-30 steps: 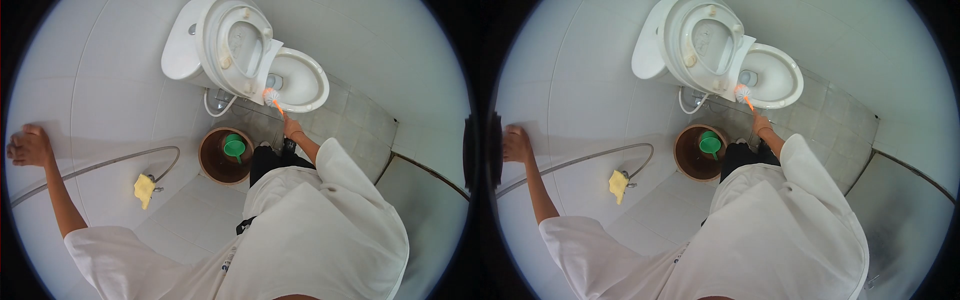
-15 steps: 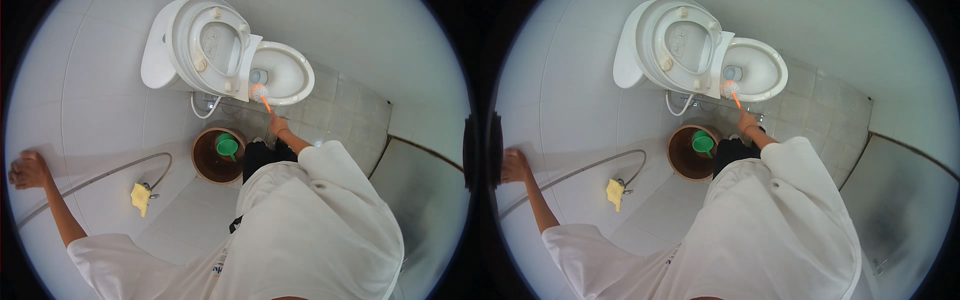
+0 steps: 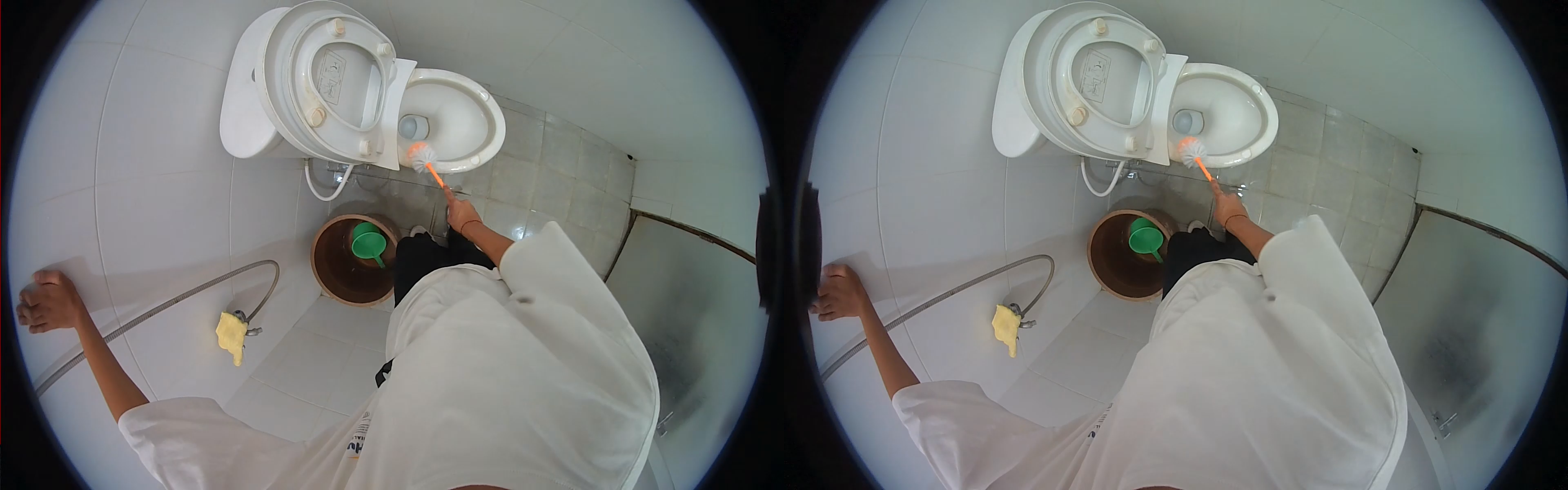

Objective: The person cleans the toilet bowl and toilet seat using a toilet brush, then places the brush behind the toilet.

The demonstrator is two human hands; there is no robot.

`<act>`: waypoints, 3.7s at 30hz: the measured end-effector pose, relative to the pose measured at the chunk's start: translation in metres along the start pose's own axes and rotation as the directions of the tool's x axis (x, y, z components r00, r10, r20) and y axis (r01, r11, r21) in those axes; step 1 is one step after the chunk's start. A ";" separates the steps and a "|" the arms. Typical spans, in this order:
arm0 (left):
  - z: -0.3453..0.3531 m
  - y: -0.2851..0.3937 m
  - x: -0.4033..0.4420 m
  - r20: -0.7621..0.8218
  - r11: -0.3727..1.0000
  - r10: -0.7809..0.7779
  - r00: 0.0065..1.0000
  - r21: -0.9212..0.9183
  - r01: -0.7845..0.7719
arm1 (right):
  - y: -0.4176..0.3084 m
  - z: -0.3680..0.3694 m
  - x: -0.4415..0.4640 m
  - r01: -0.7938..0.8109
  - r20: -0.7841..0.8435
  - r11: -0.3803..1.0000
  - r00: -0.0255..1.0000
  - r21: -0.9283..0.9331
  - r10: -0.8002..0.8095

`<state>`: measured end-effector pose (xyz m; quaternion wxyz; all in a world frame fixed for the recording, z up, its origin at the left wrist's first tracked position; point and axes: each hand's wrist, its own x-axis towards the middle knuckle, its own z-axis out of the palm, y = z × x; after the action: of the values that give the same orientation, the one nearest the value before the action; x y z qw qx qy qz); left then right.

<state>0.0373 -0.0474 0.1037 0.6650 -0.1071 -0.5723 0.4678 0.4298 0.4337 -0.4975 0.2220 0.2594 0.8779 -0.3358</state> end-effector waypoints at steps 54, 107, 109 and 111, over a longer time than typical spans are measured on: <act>0.035 -0.010 -0.022 0.080 0.994 -0.061 0.995 0.091 0.054 | -0.048 -0.098 0.021 0.160 0.222 0.901 0.972 -0.403 -0.074; -0.074 0.030 0.025 0.491 0.884 -0.235 0.839 -0.252 0.395 | 0.013 -0.133 0.037 -0.248 0.216 0.961 0.938 -0.123 0.270; -0.064 0.023 0.026 0.414 0.934 -0.210 0.886 -0.183 0.307 | 0.039 -0.146 0.038 -0.289 0.145 0.933 0.935 -0.216 0.323; 0.010 -0.006 -0.009 0.124 0.997 -0.064 0.990 0.048 0.059 | 0.052 -0.164 0.021 -0.348 -0.024 0.893 0.934 -0.284 0.356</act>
<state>0.0324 -0.0611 0.1054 0.6440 -0.0451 -0.6054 0.4654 0.4097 0.5888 -0.4228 0.3266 0.3743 0.8522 -0.1644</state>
